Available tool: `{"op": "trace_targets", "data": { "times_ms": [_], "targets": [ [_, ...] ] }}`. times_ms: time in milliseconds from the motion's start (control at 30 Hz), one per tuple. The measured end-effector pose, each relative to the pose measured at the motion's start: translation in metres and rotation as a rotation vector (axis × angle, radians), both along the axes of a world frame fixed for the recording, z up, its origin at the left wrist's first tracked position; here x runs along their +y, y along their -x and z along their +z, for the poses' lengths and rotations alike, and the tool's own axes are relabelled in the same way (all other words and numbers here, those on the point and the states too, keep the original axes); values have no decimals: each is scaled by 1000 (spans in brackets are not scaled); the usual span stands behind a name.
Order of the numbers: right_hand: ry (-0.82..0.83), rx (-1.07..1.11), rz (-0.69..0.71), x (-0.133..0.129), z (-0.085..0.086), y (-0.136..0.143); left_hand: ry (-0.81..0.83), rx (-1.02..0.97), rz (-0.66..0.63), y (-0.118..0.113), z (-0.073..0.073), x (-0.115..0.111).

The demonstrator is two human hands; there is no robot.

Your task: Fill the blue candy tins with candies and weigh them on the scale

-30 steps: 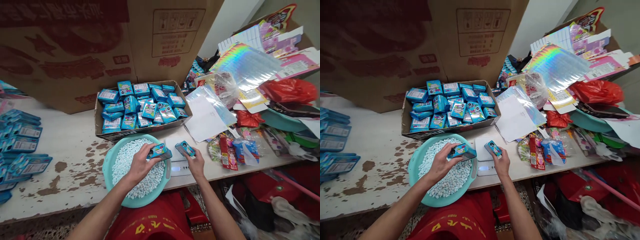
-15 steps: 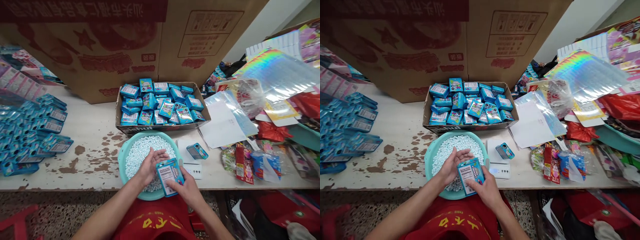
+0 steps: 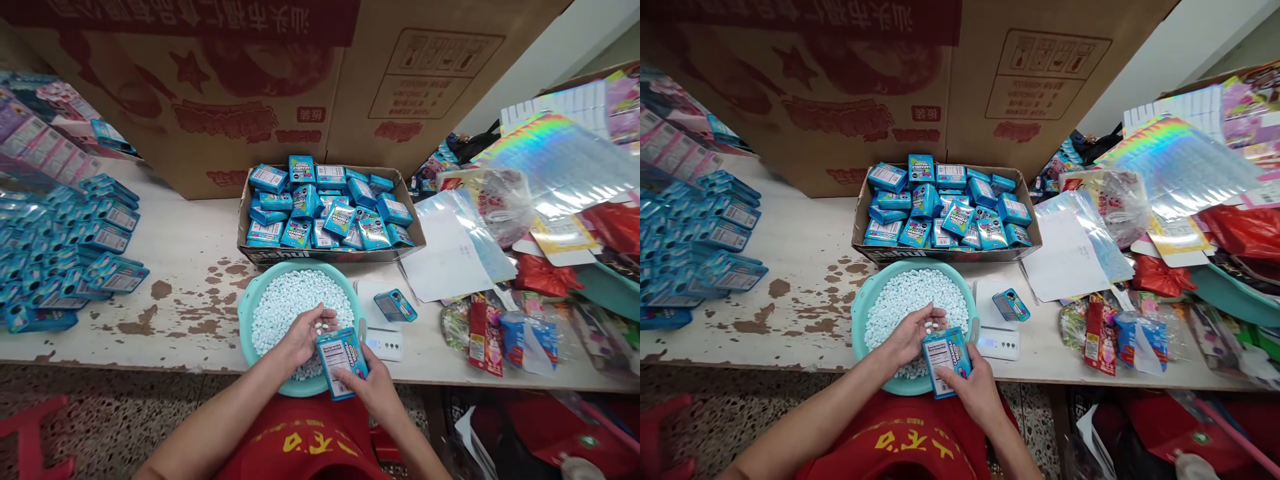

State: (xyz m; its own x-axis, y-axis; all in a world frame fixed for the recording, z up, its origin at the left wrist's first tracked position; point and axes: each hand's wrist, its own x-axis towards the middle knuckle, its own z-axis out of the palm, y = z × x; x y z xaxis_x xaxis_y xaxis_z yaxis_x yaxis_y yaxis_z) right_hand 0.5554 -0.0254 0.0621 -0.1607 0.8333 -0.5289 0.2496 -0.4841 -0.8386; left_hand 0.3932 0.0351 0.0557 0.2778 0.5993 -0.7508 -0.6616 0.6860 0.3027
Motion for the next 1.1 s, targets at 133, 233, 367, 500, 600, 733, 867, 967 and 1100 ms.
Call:
{"op": "trace_targets", "data": {
  "times_ms": [133, 233, 367, 500, 600, 733, 867, 967, 1100],
  "targets": [
    [-36, 13, 16, 0, 8, -1, 0, 25, 3, 2, 3, 0],
    [-48, 4, 21, 1, 9, 0, -29, 29, -8, 3, 5, 1],
    [-65, -68, 5, 0, 3, 3, -71, 30, -20, 3, 8, 0],
    [-54, -38, -6, 0, 5, 6, -81, 13, -12, 5, 10, -2],
    [-58, 3, -27, 0, 7, 8, -73, 6, -18, 7, 11, -2],
    [-79, -21, -57, 0, 6, 11, -95, 8, -14, 9, 11, -4],
    [-68, 34, -65, -2, 3, 13, -62, -14, -5, 11, 12, -6],
    [-66, 33, -97, -4, -1, 15, -34, 4, 1, 12, 12, -7],
    [-7, 67, -83, -6, -4, 17, -32, 18, 7, 13, 11, -9]
  ]
}}
